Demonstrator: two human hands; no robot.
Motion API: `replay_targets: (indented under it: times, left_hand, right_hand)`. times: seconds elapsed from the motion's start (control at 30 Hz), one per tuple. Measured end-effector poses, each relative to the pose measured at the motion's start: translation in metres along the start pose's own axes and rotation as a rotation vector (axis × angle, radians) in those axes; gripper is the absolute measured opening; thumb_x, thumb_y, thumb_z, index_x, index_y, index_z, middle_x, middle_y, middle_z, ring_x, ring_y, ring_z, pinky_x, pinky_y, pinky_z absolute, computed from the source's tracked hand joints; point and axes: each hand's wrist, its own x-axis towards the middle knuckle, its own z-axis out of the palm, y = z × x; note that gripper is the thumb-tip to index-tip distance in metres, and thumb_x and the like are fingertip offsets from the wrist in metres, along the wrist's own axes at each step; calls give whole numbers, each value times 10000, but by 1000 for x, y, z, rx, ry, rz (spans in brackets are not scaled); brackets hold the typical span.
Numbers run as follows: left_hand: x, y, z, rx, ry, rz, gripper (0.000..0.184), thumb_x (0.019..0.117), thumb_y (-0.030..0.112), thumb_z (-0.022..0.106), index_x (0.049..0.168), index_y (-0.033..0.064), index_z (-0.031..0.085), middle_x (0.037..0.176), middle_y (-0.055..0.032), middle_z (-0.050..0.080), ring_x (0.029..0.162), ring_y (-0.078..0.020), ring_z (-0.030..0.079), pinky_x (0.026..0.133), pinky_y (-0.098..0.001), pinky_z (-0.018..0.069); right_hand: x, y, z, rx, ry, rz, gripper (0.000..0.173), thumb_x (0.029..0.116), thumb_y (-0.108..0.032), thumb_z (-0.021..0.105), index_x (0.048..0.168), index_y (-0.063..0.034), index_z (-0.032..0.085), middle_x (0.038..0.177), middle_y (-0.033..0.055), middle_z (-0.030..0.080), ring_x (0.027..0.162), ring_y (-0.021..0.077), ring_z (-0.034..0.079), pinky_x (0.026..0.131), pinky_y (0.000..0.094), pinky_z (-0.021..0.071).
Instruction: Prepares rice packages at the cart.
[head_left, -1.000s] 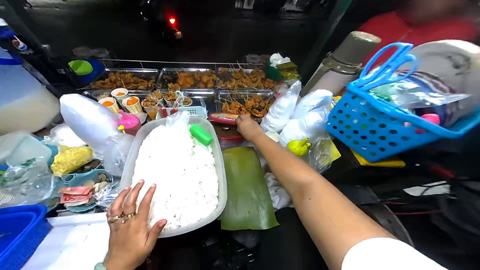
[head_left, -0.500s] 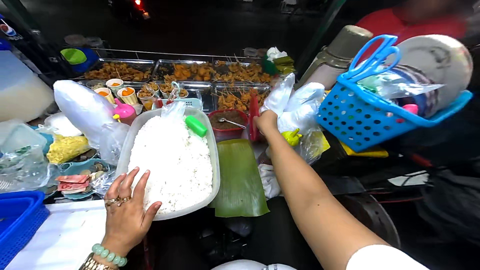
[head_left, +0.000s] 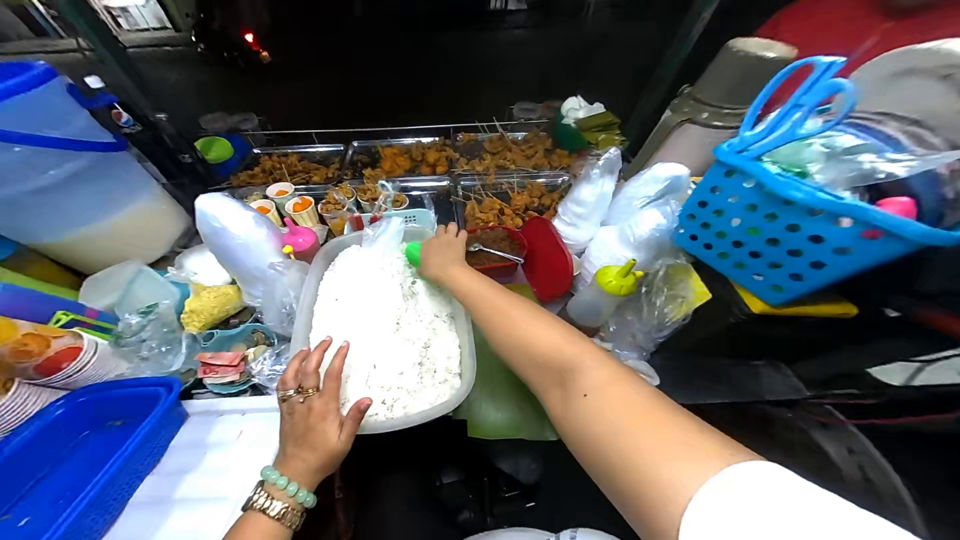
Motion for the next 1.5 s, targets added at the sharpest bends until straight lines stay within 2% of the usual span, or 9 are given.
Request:
replay_targets:
  times: [0.13,0.23,0.3,0.43,0.6,0.8,1.07,1.23,1.5]
  left_hand:
    - [3,1,0,-13,-34,-31,878,975,744,236,1430,72,570,1437,-257,553,1346,-504,465,1117,-614,318]
    - [13,5,-6,-159,-100,-136,866,914,714,493,1415,13,569,1461,-287,513,1354,-527,450,1105,-662,338]
    - [25,13,-10,-280,-75,-157,818,901,588,622,1426,-31,528,1462,-308,490,1347,-482,468,1096,-617,375]
    - [51,40,-7,-307,55,-23,872,910,483,710,1515,-61,396,1528,-374,373,1395,-466,435,1134,-533,391]
    - [74,53,-6,-354,128,-110,896,786,225,756,1559,11,357,1592,-354,263,1395,-422,438,1092,-477,426]
    - [61,40,-12,-347,2,-169,1013,716,491,835,1522,25,434,1459,-329,404,1139,-324,587,872,-394,544]
    - [25,6,-37,-304,-91,-360,1128,729,701,751,1507,-39,406,1397,-328,518,1236,-403,557,1004,-543,473]
    - [8,13,-13,-302,-20,-228,1084,736,614,813,1464,-88,424,1412,-349,504,1270,-484,536,1040,-601,460]
    - [9,19,-4,-243,-4,-135,1019,749,662,770,1438,-38,496,1427,-260,543,1294,-444,540,1029,-577,479]
  right_hand:
    - [-6,-4,-7,-1,12,54,407,895,-222,757,1125,107,687,1406,328,520,1377,502,416,1054,681,362]
    - [-39,-3,-35,195,-10,81,399,917,-296,754,1035,81,695,1303,292,588,1292,456,518,996,645,435]
    - [-63,-2,-44,352,-16,18,387,899,-339,767,940,42,708,1077,261,673,1073,427,643,855,638,508]
    - [-107,-25,-30,643,-83,-240,379,886,-379,793,843,-9,722,799,144,685,772,300,671,692,556,540]
    - [-134,-36,-31,657,-120,-357,401,944,-415,714,872,-21,720,1055,122,659,990,266,629,806,497,508]
    - [-143,5,-16,742,-97,-476,436,1052,-409,572,1178,-31,750,1289,167,649,1222,313,576,1023,503,463]
    - [-123,89,-2,608,131,-219,251,1014,-254,659,1109,-44,758,1224,203,666,1168,369,615,996,556,491]
    - [-133,76,22,628,236,-306,236,998,-240,656,1055,-37,763,1180,179,684,1109,337,638,938,524,519]
    - [-141,63,100,672,567,-417,234,960,-224,655,911,-35,783,1043,173,713,1065,330,614,971,472,464]
